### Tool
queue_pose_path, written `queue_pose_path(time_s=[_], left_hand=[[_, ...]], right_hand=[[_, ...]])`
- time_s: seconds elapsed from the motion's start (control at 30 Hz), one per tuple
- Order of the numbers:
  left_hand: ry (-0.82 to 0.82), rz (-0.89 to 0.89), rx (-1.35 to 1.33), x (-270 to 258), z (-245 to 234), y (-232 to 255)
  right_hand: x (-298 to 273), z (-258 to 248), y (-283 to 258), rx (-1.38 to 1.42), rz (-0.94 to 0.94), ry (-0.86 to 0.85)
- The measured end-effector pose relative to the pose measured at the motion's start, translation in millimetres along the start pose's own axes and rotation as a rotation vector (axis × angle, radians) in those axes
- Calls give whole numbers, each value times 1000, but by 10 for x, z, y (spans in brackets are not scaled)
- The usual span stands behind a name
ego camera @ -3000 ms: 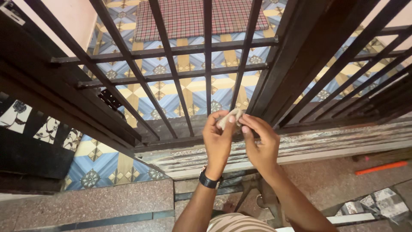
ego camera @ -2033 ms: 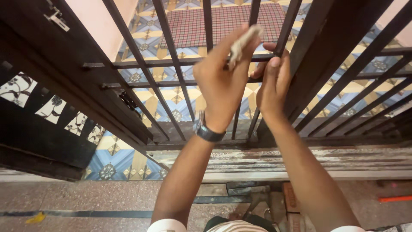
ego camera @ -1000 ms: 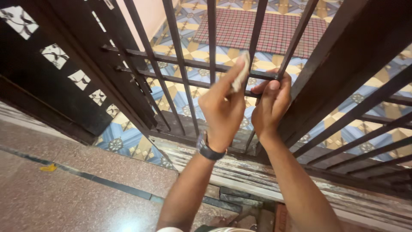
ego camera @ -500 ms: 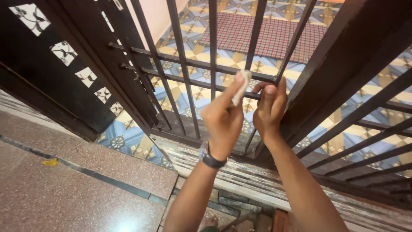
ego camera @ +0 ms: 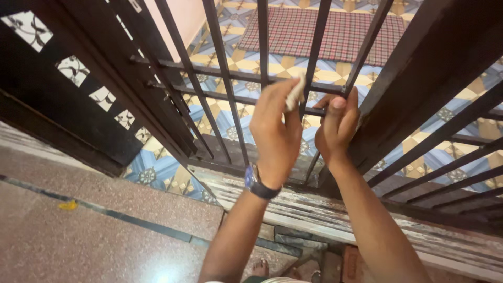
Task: The person wipes down the vertical bars of a metal gate with a small cloth, moving the cloth up and down each bar.
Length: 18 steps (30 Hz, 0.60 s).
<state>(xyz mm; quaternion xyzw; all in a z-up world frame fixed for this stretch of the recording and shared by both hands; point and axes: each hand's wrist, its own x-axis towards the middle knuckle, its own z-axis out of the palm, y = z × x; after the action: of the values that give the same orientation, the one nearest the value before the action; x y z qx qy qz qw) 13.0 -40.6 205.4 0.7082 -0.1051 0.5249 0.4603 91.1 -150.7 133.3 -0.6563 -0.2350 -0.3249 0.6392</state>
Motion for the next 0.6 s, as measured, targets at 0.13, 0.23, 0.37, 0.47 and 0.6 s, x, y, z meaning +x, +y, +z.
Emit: queue_pose_path(time_s=[0.13,0.23,0.37,0.47,0.6], left_hand=[[-57,-41,-2,-25,-95,-46],[-44,-11,-68,35,-111,-87],[-86,-1,-52,62,-93,-160],[-126,44,-22,-47,-158,-254],[-225,-64,-55,-160,-275,-330]], right_hand=[[7,51,10,-13,-44,29],[-14,61,2,-22,-22,38],[-15,86,12,6,21,47],[-16,91,61,28,24,61],[-33,113,114,71,44,79]])
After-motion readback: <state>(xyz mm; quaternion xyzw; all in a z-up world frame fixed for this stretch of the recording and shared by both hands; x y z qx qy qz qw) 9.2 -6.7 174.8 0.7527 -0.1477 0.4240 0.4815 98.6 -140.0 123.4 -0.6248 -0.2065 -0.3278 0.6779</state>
